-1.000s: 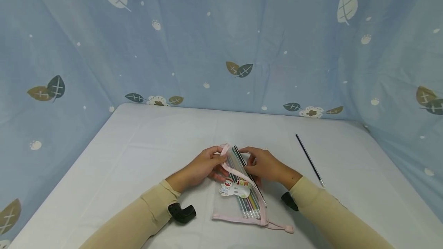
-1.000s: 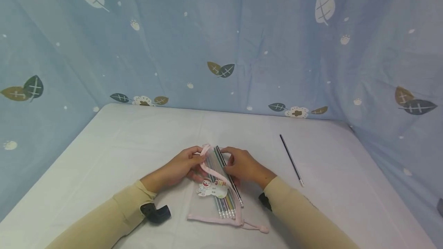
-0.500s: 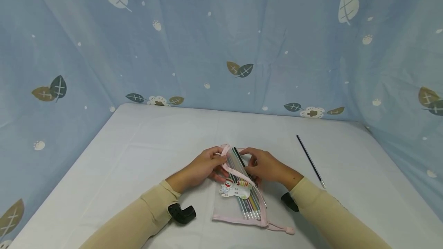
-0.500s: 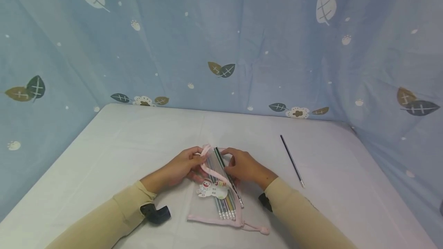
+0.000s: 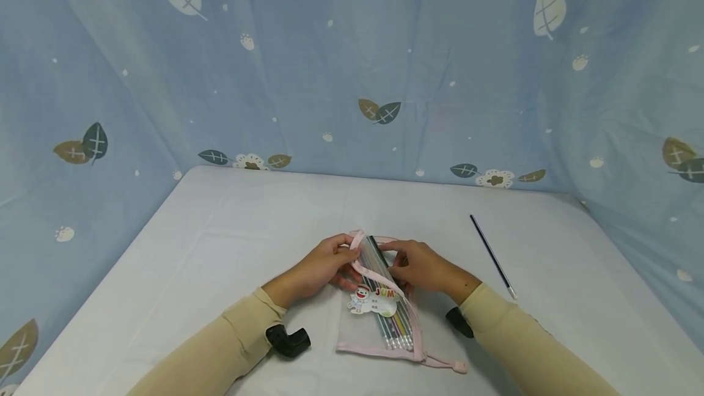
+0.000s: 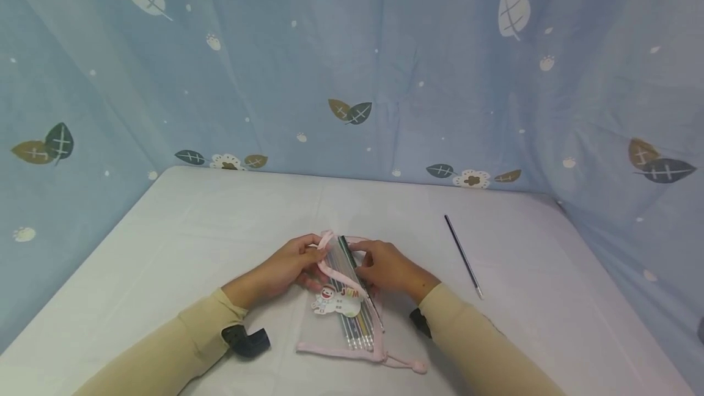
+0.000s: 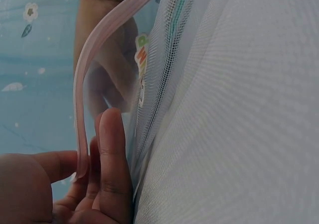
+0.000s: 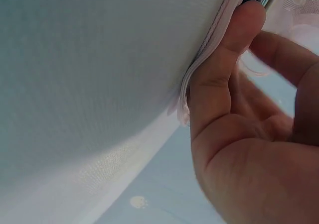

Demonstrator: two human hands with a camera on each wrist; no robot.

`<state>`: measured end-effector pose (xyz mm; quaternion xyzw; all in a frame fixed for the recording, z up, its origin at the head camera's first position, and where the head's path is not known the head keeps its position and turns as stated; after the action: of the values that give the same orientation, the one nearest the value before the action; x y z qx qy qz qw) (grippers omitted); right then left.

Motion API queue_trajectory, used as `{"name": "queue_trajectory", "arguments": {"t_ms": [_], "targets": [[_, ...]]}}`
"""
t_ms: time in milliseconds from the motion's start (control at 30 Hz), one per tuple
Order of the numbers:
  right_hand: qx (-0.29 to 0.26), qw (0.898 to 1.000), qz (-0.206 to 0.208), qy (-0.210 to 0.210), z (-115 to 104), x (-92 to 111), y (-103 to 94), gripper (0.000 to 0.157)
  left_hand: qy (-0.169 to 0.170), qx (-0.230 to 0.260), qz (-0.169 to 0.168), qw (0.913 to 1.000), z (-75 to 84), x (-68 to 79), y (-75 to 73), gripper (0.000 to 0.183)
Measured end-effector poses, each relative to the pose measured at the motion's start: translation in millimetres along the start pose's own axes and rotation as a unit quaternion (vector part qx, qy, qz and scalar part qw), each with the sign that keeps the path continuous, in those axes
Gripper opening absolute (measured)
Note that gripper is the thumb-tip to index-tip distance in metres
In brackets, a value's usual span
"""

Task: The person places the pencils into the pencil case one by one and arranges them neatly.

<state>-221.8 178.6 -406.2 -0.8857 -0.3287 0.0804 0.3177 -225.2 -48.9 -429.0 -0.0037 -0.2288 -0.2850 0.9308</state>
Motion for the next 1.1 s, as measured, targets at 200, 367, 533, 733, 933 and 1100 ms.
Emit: {"name": "queue_trajectory", "arguments": {"t_ms": [200, 367, 533, 733, 933, 1100], "targets": [[0.012, 1.000, -0.018, -0.010, -1, 0, -1.3, 0.049, -0.002, -0.001, 0.000, 1.0000, 0.4, -0.3, 0.2, 0.030], [0.015, 1.000, -0.017, -0.011, -2, 2, -3.7, 0.049, 0.003, 0.002, -0.003, 1.0000, 0.8, -1.8, 0.7, 0.030], [0.013, 1.000, -0.012, -0.010, -2, 6, -6.3, 0.048, -0.001, 0.003, -0.004, 1.0000, 0.1, -2.9, 1.6, 0.029], [0.009, 1.000, 0.013, -0.025, -3, 15, -10.8, 0.047, -0.001, 0.004, -0.005, 1.0000, 1.9, -3.3, 2.6, 0.031], [0.027, 0.998, 0.044, -0.041, -6, 24, -13.8, 0.043, -0.004, 0.003, 0.000, 1.0000, 1.9, -2.1, 2.0, 0.029], [0.038, 0.996, 0.072, -0.026, -11, 33, -19.2, 0.041, -0.005, 0.003, 0.003, 1.0000, -0.9, -1.6, 0.8, 0.029]]}}
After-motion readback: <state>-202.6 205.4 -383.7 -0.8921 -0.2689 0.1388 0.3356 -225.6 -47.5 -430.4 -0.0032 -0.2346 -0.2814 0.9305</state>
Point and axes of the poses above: each hand's wrist, its own x-axis away from the middle knuckle, its own y-axis out of the palm, z = x × y, the point moved 1 cm from there along -x, towards the middle knuckle, and after that the axes turned 11 degrees about -y, right-handed, at the moved point
